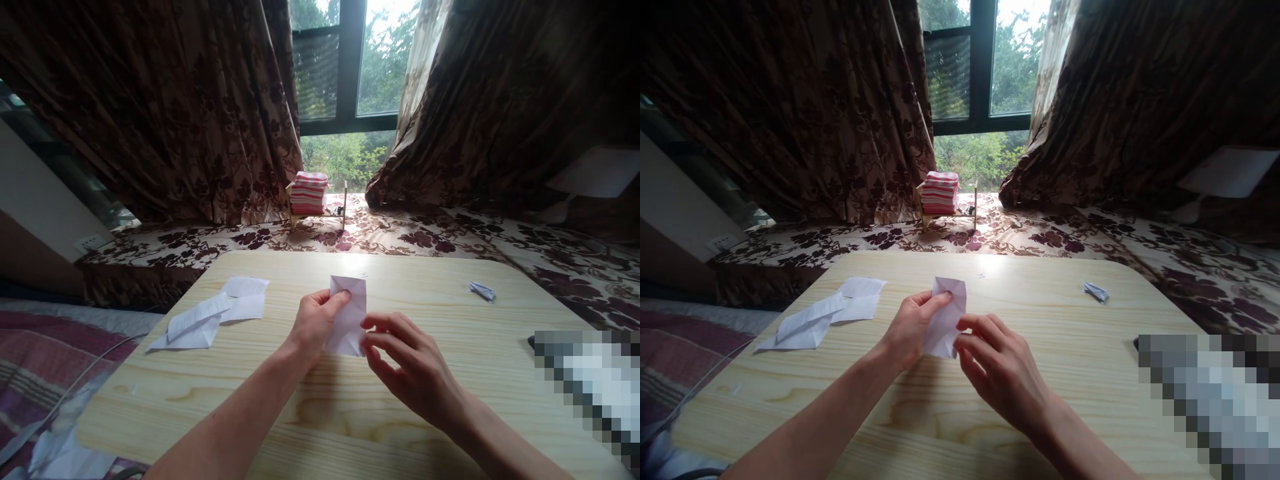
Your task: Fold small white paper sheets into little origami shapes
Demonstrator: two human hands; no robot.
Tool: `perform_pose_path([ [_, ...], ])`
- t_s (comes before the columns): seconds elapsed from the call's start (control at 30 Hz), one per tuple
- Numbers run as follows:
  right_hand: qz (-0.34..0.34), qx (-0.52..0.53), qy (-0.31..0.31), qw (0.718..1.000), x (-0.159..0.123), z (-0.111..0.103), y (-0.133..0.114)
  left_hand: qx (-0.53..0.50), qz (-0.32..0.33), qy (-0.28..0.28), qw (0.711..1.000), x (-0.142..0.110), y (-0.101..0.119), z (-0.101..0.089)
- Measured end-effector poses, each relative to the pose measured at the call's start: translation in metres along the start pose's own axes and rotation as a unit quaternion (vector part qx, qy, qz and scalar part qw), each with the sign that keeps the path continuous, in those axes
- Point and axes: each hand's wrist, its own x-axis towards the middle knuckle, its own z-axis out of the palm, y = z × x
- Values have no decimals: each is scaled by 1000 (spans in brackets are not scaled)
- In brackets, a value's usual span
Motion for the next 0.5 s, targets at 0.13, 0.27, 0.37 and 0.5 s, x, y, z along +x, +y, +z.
perform_pose_path([
  [0.13,-37,5,-43,998,0,-1,2,4,10,14,1000,1,-1,-1],
  [0.27,-38,-30,-42,998,-1,-1,3,2,23,29,999,1,-3,1],
  [0.37,-30,-35,-34,998,-2,0,3,-12,30,48,998,0,-3,2],
  [0.5,-8,-17,-46,999,-5,3,4,17,73,59,995,0,-3,0],
])
